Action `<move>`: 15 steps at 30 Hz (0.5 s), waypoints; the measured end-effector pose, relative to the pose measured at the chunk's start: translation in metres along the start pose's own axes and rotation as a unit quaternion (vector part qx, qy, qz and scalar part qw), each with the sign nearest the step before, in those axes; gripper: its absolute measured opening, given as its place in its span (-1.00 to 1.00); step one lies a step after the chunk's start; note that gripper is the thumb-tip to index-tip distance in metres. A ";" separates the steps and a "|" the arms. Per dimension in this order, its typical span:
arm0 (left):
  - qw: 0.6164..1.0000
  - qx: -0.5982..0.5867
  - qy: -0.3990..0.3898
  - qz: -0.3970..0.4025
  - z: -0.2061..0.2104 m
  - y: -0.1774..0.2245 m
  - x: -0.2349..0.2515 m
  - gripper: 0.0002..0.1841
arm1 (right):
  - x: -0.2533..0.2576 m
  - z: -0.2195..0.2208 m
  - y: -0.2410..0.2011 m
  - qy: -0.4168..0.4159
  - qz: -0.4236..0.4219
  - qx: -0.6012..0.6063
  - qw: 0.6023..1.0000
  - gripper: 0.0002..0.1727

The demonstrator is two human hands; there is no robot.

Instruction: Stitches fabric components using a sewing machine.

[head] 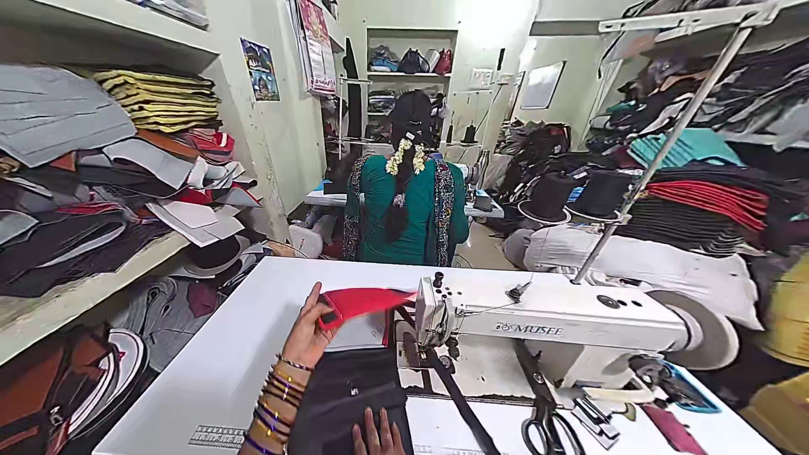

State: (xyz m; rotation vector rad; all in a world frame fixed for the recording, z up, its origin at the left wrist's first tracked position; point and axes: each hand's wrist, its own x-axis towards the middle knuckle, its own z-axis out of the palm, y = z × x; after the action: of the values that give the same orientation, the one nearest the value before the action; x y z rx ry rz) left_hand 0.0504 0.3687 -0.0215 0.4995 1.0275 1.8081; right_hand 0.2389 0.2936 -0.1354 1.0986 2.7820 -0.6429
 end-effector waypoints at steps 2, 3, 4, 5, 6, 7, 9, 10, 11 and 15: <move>0.999 -0.016 -0.027 0.035 -0.012 0.020 0.013 -0.37 | 0.043 -0.014 0.009 -0.014 -0.008 -0.010 1.000 0.01; 0.998 0.002 -0.042 0.050 -0.022 0.023 0.015 -0.33 | 0.065 -0.020 0.019 -0.004 -0.026 0.008 1.000 -0.02; 0.995 0.045 -0.062 0.062 -0.034 0.023 0.013 -0.26 | 0.085 -0.025 0.033 0.026 -0.051 0.058 0.997 -0.11; 0.991 0.090 -0.073 0.072 -0.045 0.018 0.007 -0.20 | 0.100 -0.030 0.046 0.081 -0.076 0.157 0.981 -0.26; 0.987 0.124 -0.077 0.073 -0.055 0.009 -0.003 -0.17 | 0.109 -0.032 0.055 0.155 -0.084 0.300 0.938 -0.43; 0.985 0.140 -0.072 0.069 -0.064 -0.001 -0.014 -0.17 | 0.109 -0.038 0.056 0.201 -0.055 0.484 0.850 -0.51; 0.987 0.145 -0.043 0.049 -0.081 -0.026 -0.039 -0.17 | 0.093 -0.055 0.055 0.211 0.059 0.706 0.673 -0.29; 0.989 0.142 -0.016 0.042 -0.088 -0.041 -0.051 -0.16 | 0.082 -0.057 0.060 0.202 0.095 0.734 0.642 -0.24; 0.989 0.144 0.009 0.033 -0.094 -0.054 -0.063 -0.17 | 0.073 -0.053 0.065 0.191 0.106 0.733 0.644 -0.26; 0.980 0.197 0.022 0.025 -0.106 -0.087 -0.091 -0.13 | 0.049 -0.038 0.074 0.199 0.091 0.630 0.745 -0.70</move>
State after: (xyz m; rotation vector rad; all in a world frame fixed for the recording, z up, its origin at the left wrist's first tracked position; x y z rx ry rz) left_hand 0.0633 0.2590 -0.1434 0.7309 1.4251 1.6667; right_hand 0.2547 0.3890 -0.1379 1.7310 2.1574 -2.7109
